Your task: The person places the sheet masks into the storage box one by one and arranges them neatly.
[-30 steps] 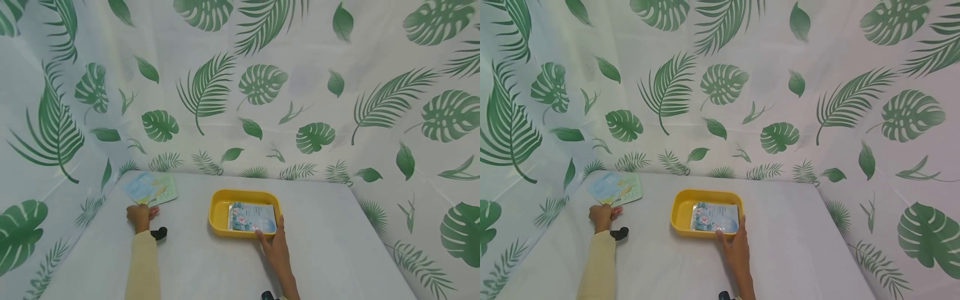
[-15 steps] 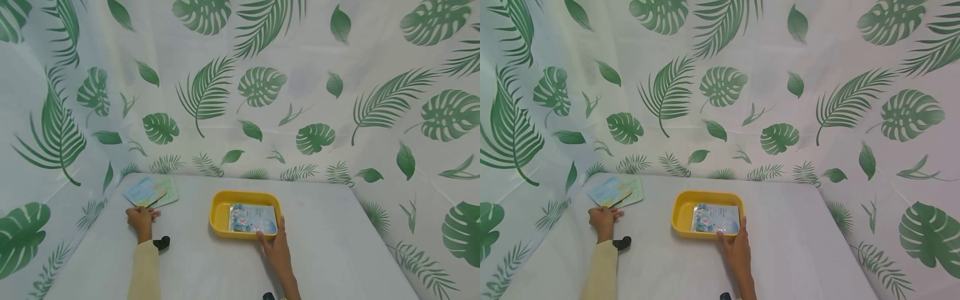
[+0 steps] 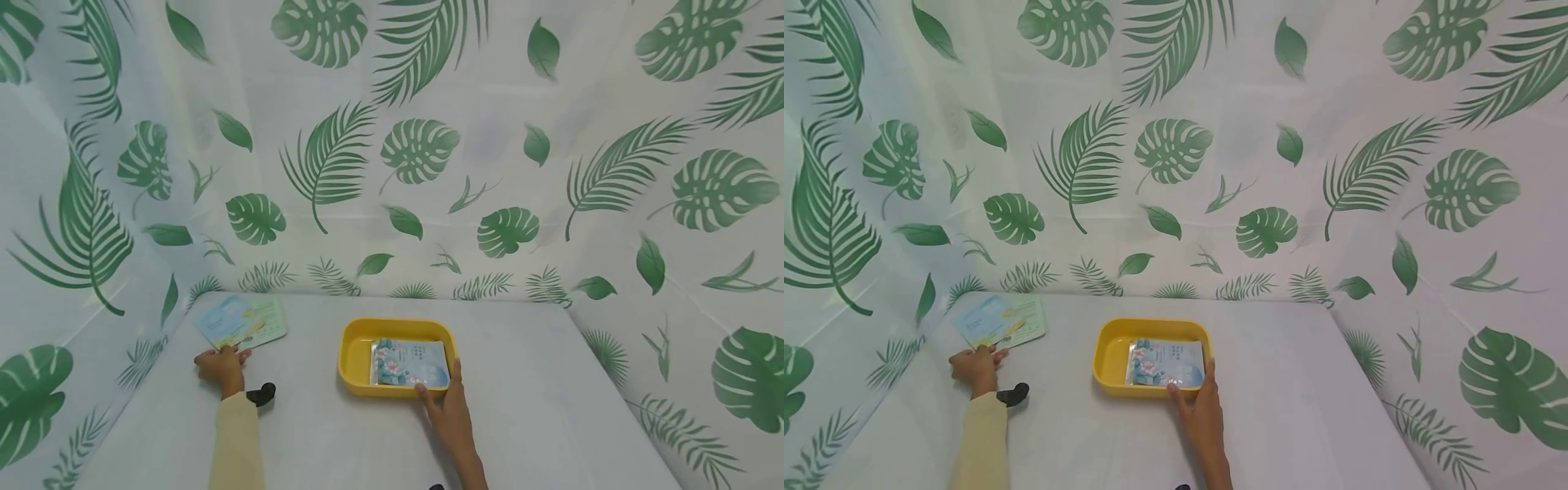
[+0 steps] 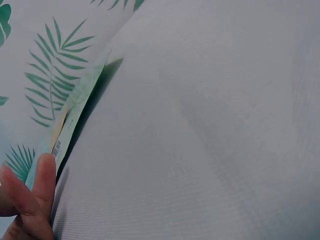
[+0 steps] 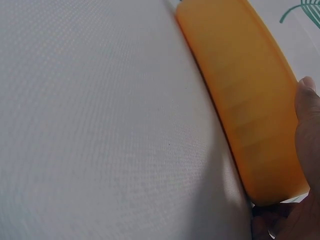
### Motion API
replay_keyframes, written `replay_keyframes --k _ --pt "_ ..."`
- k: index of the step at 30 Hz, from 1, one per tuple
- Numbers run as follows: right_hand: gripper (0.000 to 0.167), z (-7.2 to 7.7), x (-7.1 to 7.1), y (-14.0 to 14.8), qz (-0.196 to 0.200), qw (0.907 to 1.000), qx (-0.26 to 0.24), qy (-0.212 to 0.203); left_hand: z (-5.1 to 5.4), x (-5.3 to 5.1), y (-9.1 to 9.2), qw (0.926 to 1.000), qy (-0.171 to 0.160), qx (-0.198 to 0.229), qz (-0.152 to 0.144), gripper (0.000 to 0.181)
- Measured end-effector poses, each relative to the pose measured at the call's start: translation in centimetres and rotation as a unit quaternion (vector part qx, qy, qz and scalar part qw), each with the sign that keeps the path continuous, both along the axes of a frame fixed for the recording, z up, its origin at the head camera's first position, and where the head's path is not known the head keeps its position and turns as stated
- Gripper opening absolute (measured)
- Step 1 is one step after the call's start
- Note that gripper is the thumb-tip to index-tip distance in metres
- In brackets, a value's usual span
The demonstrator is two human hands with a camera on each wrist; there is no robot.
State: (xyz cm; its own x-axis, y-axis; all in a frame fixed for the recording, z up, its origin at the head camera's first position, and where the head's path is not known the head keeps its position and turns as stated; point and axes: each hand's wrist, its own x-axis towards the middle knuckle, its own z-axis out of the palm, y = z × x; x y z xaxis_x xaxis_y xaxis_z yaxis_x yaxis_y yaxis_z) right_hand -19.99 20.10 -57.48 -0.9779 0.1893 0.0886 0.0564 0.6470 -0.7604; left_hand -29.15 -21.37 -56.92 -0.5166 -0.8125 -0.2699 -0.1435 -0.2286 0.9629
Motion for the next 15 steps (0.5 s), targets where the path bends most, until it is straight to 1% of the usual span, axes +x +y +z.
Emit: replay_keyframes --k 2,5,8,10,11,13,15 --pt "0.104 -0.1 0.0 0.0 0.002 1.0 0.0 0.002 0.1 0.1 -0.2 0.9998 -0.013 0.017 -0.005 0.024" --pt "0.104 -0.1 0.1 0.0 0.003 1.0 0.002 0.004 0.5 0.3 -0.4 0.9987 -0.016 0.042 -0.022 0.02" --pt "0.104 0.1 0.2 0.1 0.001 1.0 0.002 0.0 0.7 0.6 -0.5 0.997 0.001 0.066 -0.039 0.013" --pt "0.104 0.2 0.2 0.1 0.0 1.0 0.001 -0.001 0.7 0.7 -0.5 0.9964 0.007 0.071 -0.047 0.009" --pt "0.104 0.2 0.3 0.1 0.001 1.0 0.0 -0.002 0.7 0.8 -0.6 0.9964 0.01 0.07 -0.047 0.008" --pt "0.104 0.3 0.3 0.1 0.004 1.0 -0.002 0.0 0.7 0.9 -0.6 0.9967 0.015 0.069 -0.039 0.008" --pt "0.104 0.2 0.3 0.0 0.009 1.0 -0.002 0.002 0.7 1.1 -0.8 0.997 0.021 0.07 -0.026 0.015"
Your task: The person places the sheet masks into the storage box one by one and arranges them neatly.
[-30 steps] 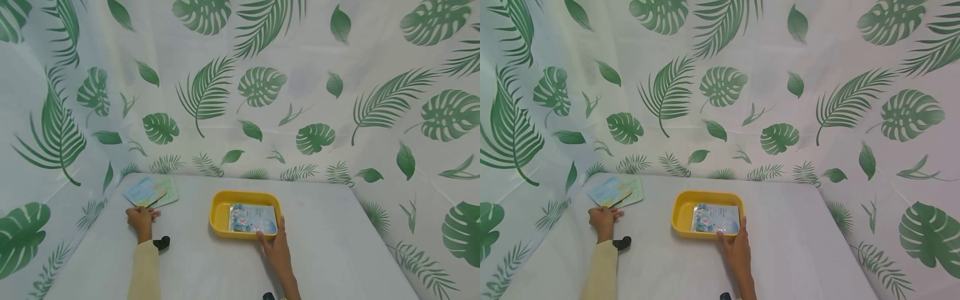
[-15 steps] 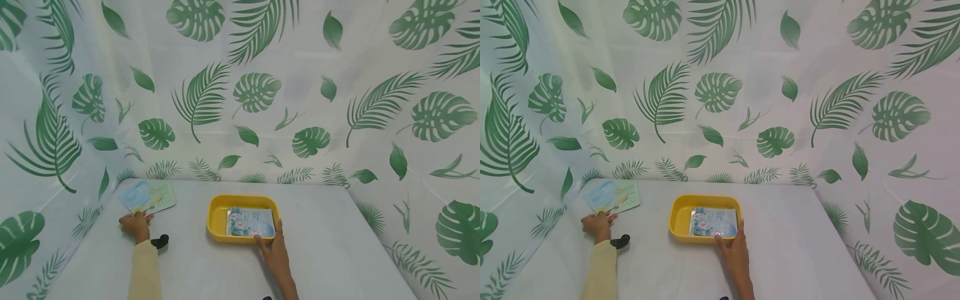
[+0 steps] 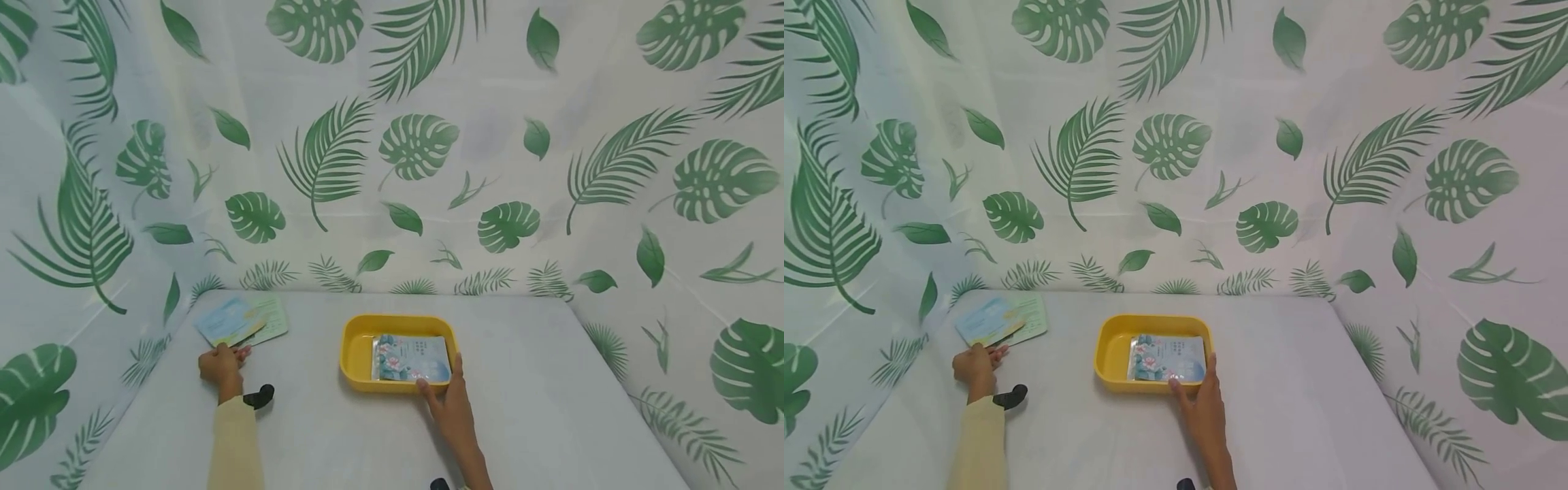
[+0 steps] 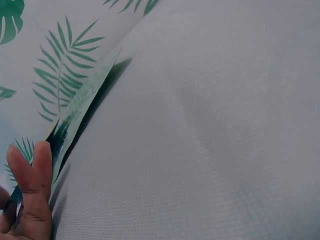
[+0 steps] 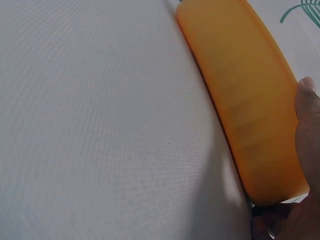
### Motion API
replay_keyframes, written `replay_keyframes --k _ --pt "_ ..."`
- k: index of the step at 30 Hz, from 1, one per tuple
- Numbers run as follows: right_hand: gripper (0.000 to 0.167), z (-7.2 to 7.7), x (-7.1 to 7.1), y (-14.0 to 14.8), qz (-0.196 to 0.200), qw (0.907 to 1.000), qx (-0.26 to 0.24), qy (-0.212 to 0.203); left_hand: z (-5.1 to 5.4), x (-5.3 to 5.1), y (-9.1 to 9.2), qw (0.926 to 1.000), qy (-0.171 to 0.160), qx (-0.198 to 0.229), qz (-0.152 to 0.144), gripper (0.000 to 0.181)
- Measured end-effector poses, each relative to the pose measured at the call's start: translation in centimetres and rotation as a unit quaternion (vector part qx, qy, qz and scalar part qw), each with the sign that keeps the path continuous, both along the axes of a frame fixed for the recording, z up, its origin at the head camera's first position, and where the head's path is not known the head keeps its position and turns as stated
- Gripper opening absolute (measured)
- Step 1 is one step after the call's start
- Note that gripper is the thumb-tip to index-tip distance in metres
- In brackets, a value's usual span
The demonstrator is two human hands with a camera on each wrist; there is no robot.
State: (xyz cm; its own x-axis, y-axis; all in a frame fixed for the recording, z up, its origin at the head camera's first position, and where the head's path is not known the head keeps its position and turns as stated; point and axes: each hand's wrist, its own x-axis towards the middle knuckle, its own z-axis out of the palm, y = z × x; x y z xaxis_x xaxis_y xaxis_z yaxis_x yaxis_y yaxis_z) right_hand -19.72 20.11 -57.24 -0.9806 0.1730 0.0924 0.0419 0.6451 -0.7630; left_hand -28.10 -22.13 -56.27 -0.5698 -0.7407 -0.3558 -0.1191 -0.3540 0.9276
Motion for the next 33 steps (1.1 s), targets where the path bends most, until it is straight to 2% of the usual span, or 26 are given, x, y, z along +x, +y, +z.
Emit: replay_keyframes --k 4,7,10,13,16,21,23,28,33 --pt "0.104 -0.1 0.1 -0.1 0.003 1.0 0.005 0.001 -0.2 0.3 -0.4 0.9975 0.031 0.048 0.041 0.047" --pt "0.104 -0.1 0.1 -0.1 0.002 1.0 0.007 -0.002 0.1 0.6 -0.6 0.9922 0.046 0.099 0.06 0.063" --pt "0.105 -0.1 0.1 -0.1 0.001 0.9999 0.006 -0.009 0.4 0.8 -0.8 0.9904 0.037 0.121 0.055 0.073" --pt "0.105 -0.1 0.1 0.0 0.002 1.0 0.002 -0.009 0.5 0.8 -0.9 0.9928 0.027 0.11 0.039 0.083" --pt "0.105 0.0 0.1 -0.1 0.003 1.0 0.0 -0.005 0.5 0.8 -0.7 0.9958 0.025 0.084 0.028 0.082" --pt "0.105 -0.1 -0.1 -0.1 0.004 1.0 -0.003 -0.005 0.5 0.7 -0.4 0.9993 -0.002 0.023 0.029 0.049" --pt "0.105 -0.1 -0.1 -0.1 0.004 1.0 -0.003 -0.003 0.4 0.7 -0.3 0.9995 -0.018 -0.003 0.028 0.041" --pt "0.105 0.0 0.0 -0.1 0.001 1.0 0.002 0.004 0.1 0.8 -0.1 0.9961 -0.04 -0.074 0.024 0.046" --pt "0.104 0.1 0.1 -0.1 -0.001 1.0 0.006 0.006 0.3 1.3 0.0 0.9879 -0.04 -0.149 0.009 0.051"
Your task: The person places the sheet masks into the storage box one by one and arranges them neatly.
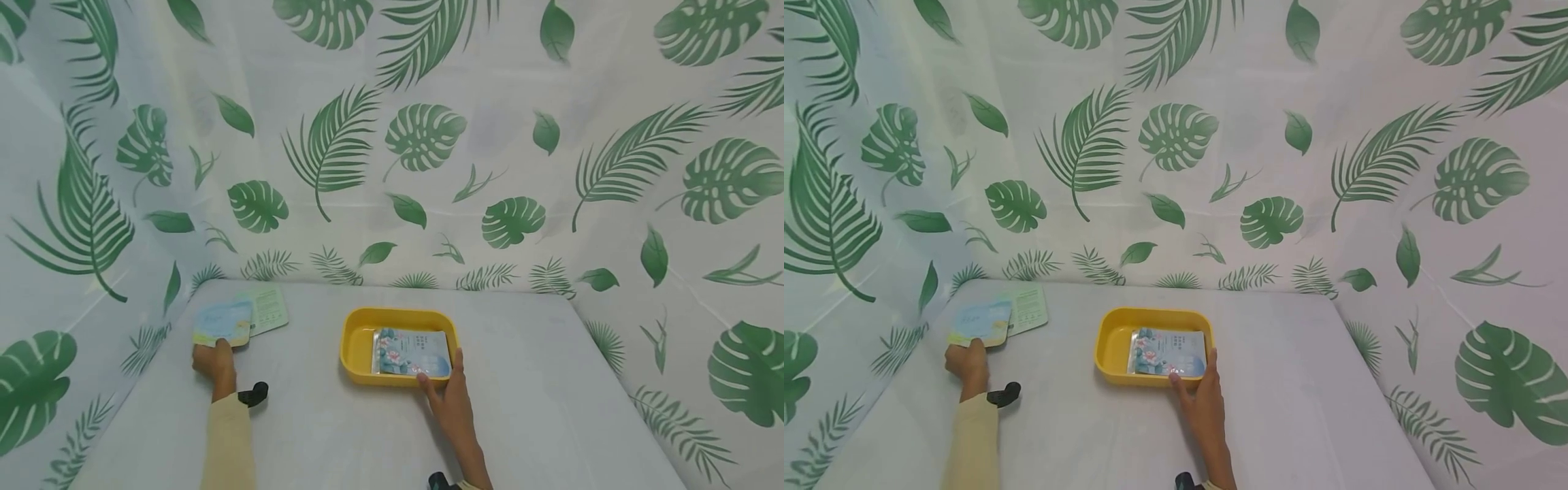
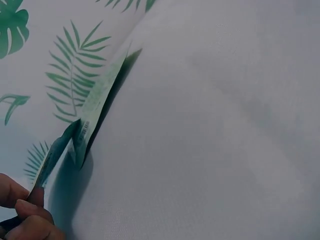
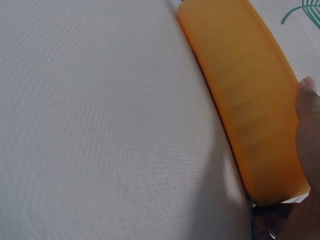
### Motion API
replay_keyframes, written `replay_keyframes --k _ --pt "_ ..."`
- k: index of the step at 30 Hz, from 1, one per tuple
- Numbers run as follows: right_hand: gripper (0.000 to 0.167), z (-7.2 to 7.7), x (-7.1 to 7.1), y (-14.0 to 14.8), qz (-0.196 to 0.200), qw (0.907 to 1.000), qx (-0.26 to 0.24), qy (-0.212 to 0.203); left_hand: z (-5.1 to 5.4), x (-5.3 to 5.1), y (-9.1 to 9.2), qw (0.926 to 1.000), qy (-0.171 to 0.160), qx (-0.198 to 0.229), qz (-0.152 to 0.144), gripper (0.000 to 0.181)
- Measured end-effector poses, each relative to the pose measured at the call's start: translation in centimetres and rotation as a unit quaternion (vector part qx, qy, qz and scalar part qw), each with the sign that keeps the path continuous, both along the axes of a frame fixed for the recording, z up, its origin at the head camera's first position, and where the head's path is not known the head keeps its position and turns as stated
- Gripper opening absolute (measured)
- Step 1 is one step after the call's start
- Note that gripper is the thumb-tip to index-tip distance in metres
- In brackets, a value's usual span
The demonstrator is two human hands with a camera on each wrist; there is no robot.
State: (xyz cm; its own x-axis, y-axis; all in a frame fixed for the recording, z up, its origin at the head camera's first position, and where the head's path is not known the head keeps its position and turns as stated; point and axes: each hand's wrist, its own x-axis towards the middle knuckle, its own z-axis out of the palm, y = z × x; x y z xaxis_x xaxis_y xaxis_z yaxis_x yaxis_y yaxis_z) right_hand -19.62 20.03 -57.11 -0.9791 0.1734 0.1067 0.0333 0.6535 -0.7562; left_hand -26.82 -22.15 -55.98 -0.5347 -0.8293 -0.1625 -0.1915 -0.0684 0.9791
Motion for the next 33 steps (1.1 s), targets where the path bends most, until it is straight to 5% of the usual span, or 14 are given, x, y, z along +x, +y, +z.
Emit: replay_keyframes --k 9,16,20,24,33 --pt "0.104 0.0 -0.1 0.0 0.005 1.0 -0.003 -0.004 0.5 0.7 -0.8 0.9892 -0.064 -0.131 -0.017 0.041" --pt "0.105 -0.1 -0.1 0.1 0.006 0.9999 -0.011 -0.003 0.6 1.0 -1.2 0.9809 -0.023 -0.186 -0.053 0.03" --pt "0.104 -0.1 0.0 0.2 0.006 0.9999 -0.005 -0.007 1.3 1.5 -0.6 0.9802 -0.002 -0.15 -0.13 0.031" --pt "0.103 0.1 0.0 0.1 0.006 1.0 -0.005 -0.005 2.4 1.4 0.3 0.9705 0.015 -0.091 -0.223 0.034" --pt "0.104 -0.1 0.0 0.0 0.002 0.9999 -0.006 -0.01 4.0 -0.1 3.4 0.9176 0.007 -0.023 -0.397 0.056"
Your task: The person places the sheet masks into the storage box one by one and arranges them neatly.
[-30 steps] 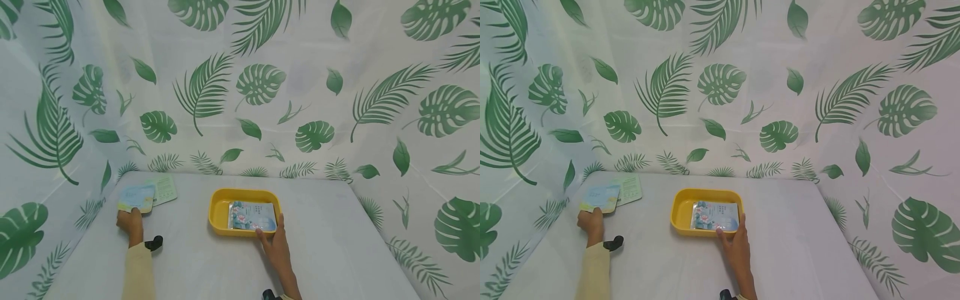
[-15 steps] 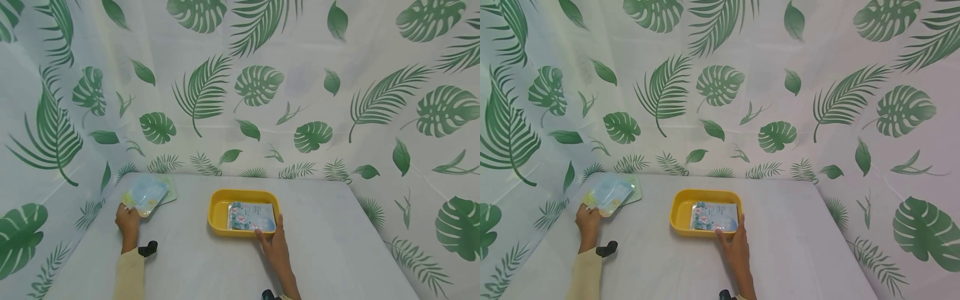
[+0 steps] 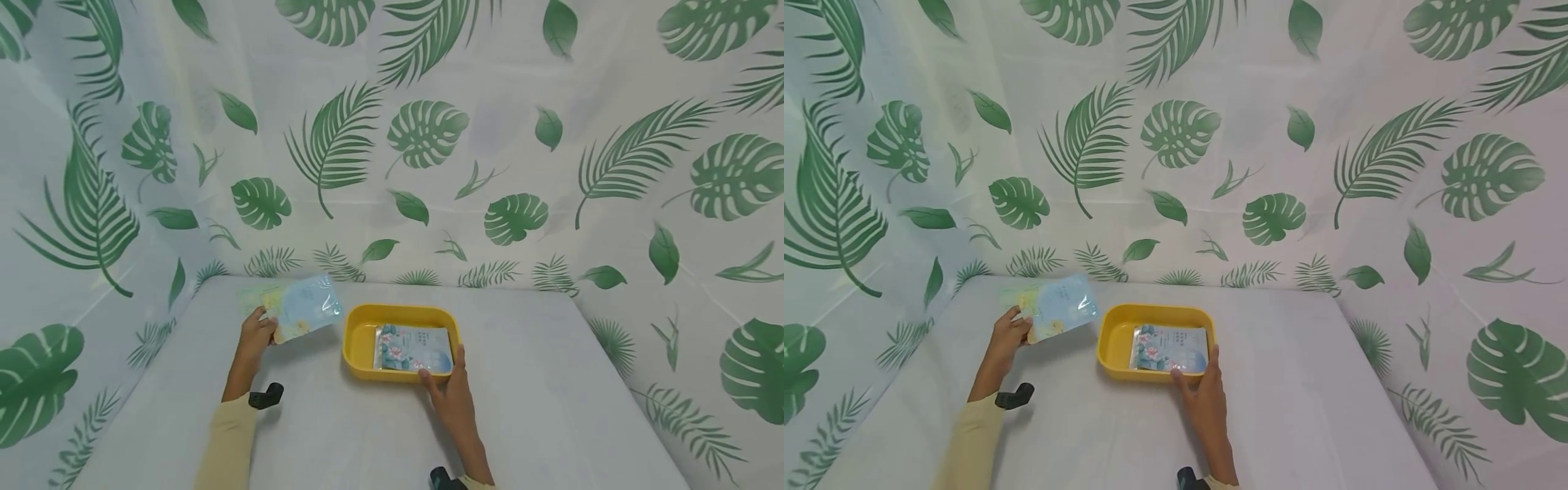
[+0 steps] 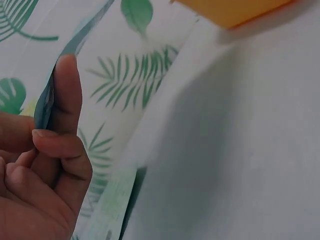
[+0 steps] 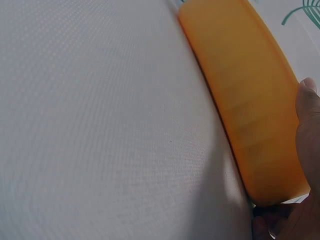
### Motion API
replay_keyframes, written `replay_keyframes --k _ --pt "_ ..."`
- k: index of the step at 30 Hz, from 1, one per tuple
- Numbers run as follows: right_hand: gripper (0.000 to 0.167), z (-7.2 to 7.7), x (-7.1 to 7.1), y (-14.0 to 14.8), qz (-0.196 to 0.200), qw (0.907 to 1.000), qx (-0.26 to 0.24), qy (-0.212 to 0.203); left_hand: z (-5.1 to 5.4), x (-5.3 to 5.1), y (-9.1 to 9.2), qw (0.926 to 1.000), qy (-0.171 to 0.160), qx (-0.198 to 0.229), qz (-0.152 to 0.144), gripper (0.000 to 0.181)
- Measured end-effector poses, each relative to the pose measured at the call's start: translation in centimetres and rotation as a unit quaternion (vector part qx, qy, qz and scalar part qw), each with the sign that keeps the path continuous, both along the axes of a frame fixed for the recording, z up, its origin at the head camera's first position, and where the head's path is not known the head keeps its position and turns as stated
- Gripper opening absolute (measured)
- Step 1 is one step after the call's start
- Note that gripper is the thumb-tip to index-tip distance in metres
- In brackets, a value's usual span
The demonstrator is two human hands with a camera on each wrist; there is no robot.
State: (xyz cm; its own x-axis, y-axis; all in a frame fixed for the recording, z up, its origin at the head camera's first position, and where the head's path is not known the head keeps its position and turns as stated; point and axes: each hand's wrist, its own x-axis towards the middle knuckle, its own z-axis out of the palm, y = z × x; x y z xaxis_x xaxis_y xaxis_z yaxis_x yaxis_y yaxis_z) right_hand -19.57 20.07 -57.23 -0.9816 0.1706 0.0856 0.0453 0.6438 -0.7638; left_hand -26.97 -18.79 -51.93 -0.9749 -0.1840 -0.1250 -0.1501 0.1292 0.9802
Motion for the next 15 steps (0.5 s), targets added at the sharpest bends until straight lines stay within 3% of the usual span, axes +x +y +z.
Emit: replay_keyframes --k 3,8,15 --pt "0.104 -0.1 0.0 0.1 0.0 1.0 -0.001 0.001 0.0 -0.6 1.6 0.9994 -0.003 0.003 -0.034 0.06" --pt "0.105 0.1 0.0 0.2 0.002 0.9999 -0.006 -0.009 0.2 -1.4 4.9 0.9963 0.008 0.004 -0.085 0.048" --pt "0.105 0.0 0.0 0.2 0.003 0.9999 -0.011 -0.001 1.2 -2.2 9.3 0.9893 -0.003 -0.03 -0.143 0.045"
